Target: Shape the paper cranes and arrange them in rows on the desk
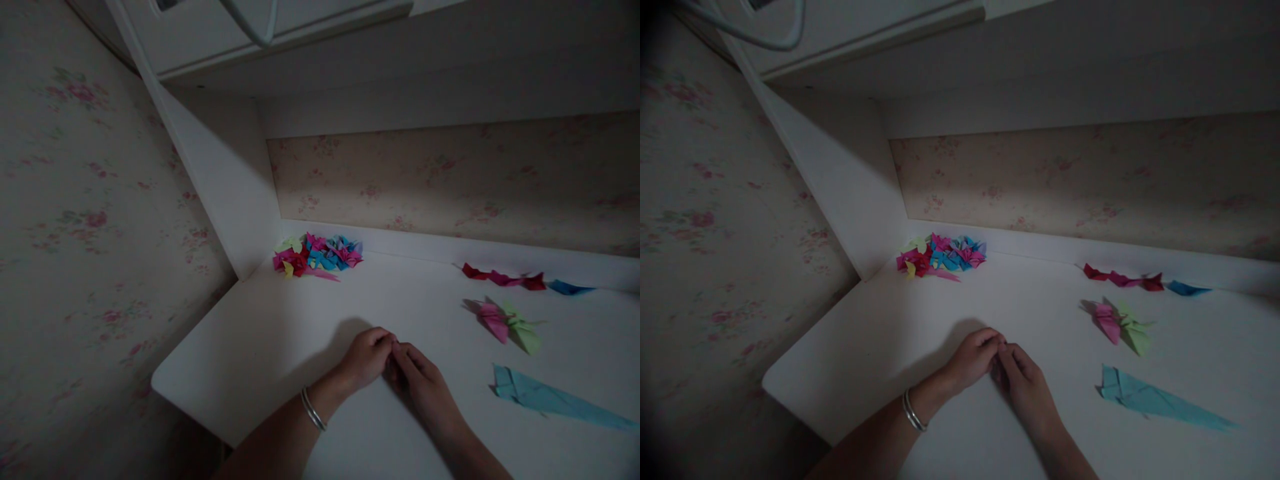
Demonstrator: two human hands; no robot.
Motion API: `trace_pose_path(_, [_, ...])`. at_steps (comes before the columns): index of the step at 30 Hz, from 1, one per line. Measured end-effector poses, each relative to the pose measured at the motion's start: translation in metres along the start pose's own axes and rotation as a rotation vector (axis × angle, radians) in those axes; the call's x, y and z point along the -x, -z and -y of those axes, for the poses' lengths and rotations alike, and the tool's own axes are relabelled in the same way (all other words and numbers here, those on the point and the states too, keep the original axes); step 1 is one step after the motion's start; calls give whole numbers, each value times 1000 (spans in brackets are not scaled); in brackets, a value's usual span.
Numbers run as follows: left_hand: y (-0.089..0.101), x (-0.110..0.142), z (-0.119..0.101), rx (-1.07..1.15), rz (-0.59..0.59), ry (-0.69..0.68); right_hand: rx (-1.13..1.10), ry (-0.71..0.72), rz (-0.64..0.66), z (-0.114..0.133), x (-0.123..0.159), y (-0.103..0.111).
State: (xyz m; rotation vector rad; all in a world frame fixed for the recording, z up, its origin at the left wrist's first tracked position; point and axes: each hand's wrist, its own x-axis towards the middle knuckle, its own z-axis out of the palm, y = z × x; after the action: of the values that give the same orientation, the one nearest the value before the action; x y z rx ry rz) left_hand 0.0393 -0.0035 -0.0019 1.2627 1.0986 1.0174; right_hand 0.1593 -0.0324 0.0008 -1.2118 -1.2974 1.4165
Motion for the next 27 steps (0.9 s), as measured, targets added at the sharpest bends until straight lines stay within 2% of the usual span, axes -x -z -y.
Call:
trace_pose_path(6, [0, 1, -4, -27, 2, 6, -21, -18, -5, -1, 0, 1])
trace_pose_path(17, [-1, -1, 2, 19, 1, -25, -7, -4, -9, 4, 2, -1])
trace_pose_path(27, [0, 1, -2, 3, 0, 6, 8, 4, -15, 9, 3, -2])
